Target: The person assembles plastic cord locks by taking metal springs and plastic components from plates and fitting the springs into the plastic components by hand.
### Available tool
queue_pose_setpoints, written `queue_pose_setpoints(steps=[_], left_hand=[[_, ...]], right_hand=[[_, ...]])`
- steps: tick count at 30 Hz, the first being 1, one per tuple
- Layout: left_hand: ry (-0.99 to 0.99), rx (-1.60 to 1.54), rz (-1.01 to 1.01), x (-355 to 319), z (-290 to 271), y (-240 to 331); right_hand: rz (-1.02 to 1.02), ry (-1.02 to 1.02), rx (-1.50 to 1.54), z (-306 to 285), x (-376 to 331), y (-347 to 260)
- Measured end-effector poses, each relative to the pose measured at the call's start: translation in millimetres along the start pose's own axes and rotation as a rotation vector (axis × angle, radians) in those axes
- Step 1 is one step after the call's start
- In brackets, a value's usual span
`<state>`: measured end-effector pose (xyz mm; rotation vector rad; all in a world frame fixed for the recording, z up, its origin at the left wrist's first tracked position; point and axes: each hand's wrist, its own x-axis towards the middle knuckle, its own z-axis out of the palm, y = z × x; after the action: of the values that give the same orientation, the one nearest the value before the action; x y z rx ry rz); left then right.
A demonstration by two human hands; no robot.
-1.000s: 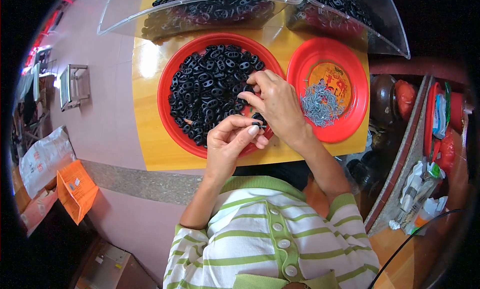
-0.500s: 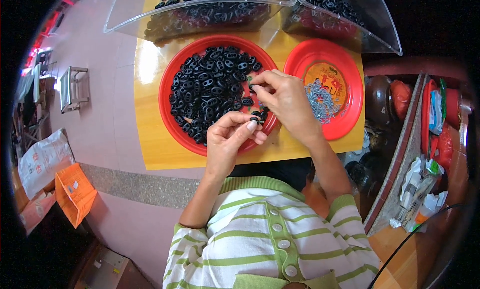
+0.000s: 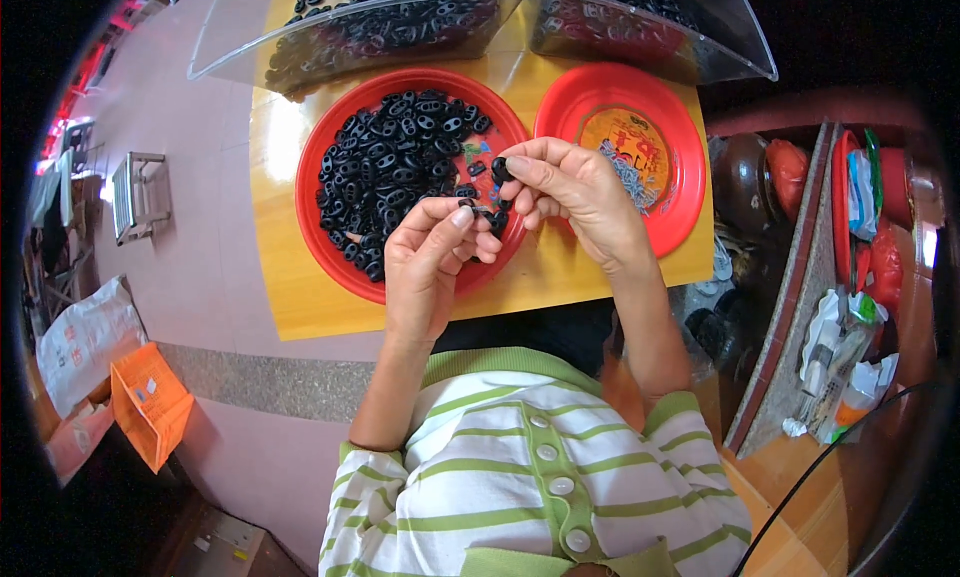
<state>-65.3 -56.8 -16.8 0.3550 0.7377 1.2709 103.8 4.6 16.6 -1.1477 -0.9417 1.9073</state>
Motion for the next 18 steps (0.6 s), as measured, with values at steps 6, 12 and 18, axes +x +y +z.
queue_pose_setpoints(steps=[6,12,18], left_hand=[[0.008,0.005,0.016,5,1,0],[0.047,0.042,0.116,8,13,1],[0.011,0.085,0.180,13,17,-1]], right_hand=[[-0.028,-0.009,0.011,0,-4,-2],[-0.101,-0.042,-0.083,0,-8,3],[-0.160,-0.051,-0.039,-3,-7,5]])
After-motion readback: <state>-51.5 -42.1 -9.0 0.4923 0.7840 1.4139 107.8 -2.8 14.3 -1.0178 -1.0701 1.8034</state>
